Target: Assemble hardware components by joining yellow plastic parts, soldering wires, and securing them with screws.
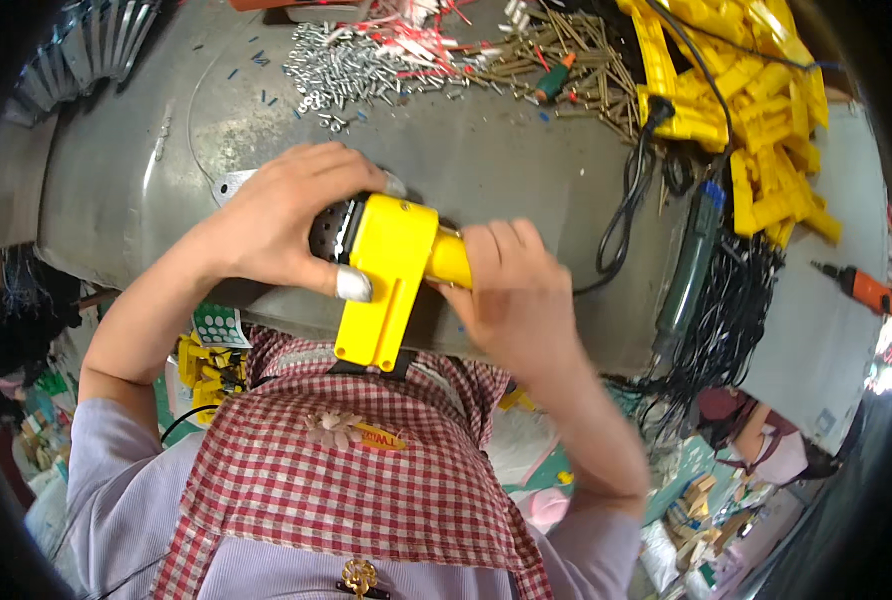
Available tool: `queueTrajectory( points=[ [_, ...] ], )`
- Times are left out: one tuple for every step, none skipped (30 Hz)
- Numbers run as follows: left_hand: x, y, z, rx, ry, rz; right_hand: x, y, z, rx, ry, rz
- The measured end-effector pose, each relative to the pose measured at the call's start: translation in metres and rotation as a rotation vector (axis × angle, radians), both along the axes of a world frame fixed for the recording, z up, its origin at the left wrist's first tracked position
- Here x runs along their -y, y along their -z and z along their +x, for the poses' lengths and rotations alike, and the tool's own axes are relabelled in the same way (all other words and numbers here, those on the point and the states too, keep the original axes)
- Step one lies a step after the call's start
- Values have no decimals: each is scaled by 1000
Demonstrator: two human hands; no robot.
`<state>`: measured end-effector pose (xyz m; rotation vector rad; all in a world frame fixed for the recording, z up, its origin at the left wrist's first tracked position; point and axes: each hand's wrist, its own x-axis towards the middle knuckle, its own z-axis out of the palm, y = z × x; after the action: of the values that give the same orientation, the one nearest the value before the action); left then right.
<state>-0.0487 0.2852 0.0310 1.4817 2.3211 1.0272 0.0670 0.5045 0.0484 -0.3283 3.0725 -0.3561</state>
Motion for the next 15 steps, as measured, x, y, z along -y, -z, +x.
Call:
queueTrajectory(
  points=[
    [1,1,-1,-2,21,-3,-6,-1,-7,-2,21,-3],
    [3,3,-1,5,17,-14,-12,-1,-11,-9,-79,-13],
    [5,4,-1,10,1,-25,-16,-2,-14,-17,-190,-22],
    [5,3,1,42,-2,-71,-14,-6,-16,-69,-210,-35],
    [4,2,0,39,5,-76,-12,-7,-17,-72,-201,-39],
    [3,2,3,37,-27,-93,-10,-8,-15,0,-145,-24],
    [2,2,5,35,-60,-111,-9,-7,-12,74,-89,-9],
    [0,4,5,41,-52,-121,-9,-4,-12,80,-81,-19],
    [0,6,5,18,-88,-106,-10,0,-14,64,-80,5],
    [-1,8,5,-6,-122,-93,-11,4,-16,48,-77,28],
    [-1,8,5,-1,-112,-109,-11,6,-17,54,-68,12],
    [-2,8,7,-28,-142,-69,-14,8,-17,42,-103,-18],
    [-4,8,7,-57,-165,-22,-19,9,-17,27,-131,-43],
    [-5,7,7,-35,-165,-5,-27,14,-21,5,-204,-143],
    [-7,7,6,-36,-143,-11,-29,16,-22,2,-182,-150]
  ],
)
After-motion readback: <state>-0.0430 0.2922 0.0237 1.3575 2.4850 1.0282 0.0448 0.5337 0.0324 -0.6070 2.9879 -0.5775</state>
